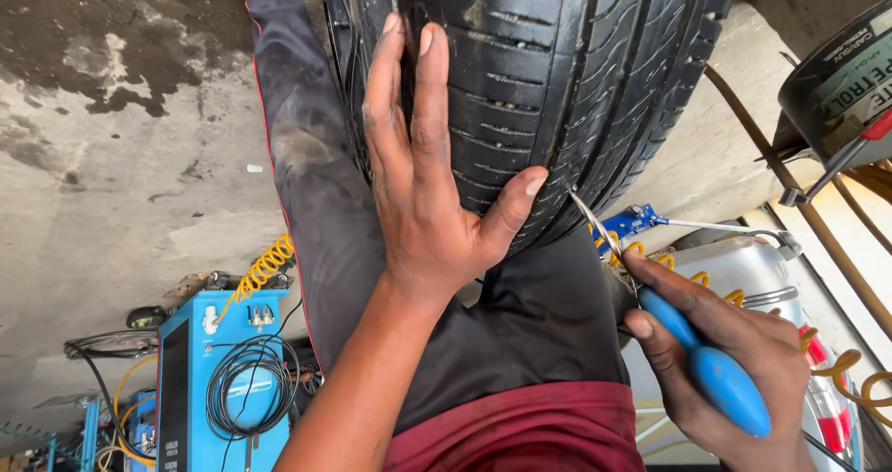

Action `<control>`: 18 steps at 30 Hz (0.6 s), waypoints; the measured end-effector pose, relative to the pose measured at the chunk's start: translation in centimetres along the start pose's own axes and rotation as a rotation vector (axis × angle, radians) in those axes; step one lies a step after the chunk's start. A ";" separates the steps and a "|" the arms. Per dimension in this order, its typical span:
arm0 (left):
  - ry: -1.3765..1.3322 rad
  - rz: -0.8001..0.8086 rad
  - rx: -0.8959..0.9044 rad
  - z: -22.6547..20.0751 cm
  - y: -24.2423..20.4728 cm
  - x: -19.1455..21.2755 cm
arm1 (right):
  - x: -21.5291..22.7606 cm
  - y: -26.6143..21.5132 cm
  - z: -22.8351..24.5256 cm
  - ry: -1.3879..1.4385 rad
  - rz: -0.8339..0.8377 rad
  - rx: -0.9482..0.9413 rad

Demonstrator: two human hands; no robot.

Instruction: Repairing a car tire by plugging a puncture with a repair tool and pliers.

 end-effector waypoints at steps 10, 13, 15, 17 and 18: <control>0.024 -0.010 -0.020 -0.2 0.1 -0.3 | 2.2 3.3 2.6 -0.238 0.251 -0.140; 0.020 -0.021 -0.027 0.0 -0.1 -0.4 | 3.0 6.4 2.8 -0.502 0.430 -0.287; 0.040 -0.022 -0.057 0.0 -0.1 -0.4 | 2.9 8.8 3.7 -0.824 0.735 -0.422; 0.020 -0.010 -0.048 0.1 -0.4 -0.4 | 2.5 10.9 3.2 -0.711 0.695 -0.223; 0.007 -0.013 -0.049 0.2 -0.3 -0.3 | 2.2 12.2 4.0 -0.598 0.638 -0.012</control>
Point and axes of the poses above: each hand's wrist, its own y-axis towards the middle knuckle, its own x-axis out of the back of the hand, z = x × y, the point moved 7 cm from there along y, towards the middle knuckle, and after that the axes turned 12 degrees about -y, right-handed, at the moved point
